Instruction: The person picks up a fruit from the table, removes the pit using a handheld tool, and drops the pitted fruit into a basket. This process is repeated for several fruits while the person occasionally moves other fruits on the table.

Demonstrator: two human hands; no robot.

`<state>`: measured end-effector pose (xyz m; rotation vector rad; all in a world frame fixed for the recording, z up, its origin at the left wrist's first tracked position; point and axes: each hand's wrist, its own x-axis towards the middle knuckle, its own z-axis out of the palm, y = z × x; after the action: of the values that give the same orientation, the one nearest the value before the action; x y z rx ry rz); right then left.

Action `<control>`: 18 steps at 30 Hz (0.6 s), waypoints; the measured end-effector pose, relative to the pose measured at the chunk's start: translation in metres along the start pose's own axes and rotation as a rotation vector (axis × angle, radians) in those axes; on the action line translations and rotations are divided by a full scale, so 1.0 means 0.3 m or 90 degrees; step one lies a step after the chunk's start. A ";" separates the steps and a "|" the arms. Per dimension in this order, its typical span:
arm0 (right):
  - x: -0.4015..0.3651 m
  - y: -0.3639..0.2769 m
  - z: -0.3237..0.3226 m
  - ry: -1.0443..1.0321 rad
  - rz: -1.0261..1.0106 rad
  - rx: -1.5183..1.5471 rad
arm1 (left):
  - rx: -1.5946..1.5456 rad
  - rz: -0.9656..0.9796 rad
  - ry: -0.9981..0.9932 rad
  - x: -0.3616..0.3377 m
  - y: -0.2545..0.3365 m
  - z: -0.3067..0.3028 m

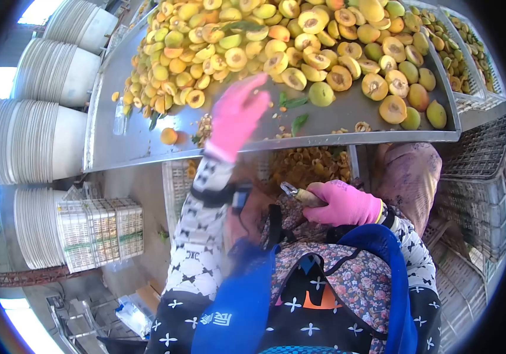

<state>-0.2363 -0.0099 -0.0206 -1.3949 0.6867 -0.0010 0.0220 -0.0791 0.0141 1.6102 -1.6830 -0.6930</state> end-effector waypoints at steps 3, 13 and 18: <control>-0.017 -0.017 -0.017 0.066 0.000 0.030 | 0.142 0.104 -0.043 0.170 -0.036 0.178; -0.052 0.048 -0.116 0.429 -0.209 0.442 | 0.582 0.027 -0.182 0.196 -0.116 0.179; -0.049 0.027 -0.096 0.451 -0.193 0.435 | 0.496 -0.018 -0.159 0.103 -0.241 0.006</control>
<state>-0.2640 -0.0282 -0.0218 -0.7943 0.9281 -0.9238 0.0660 -0.1160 -0.0396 2.1290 -2.2922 -0.2482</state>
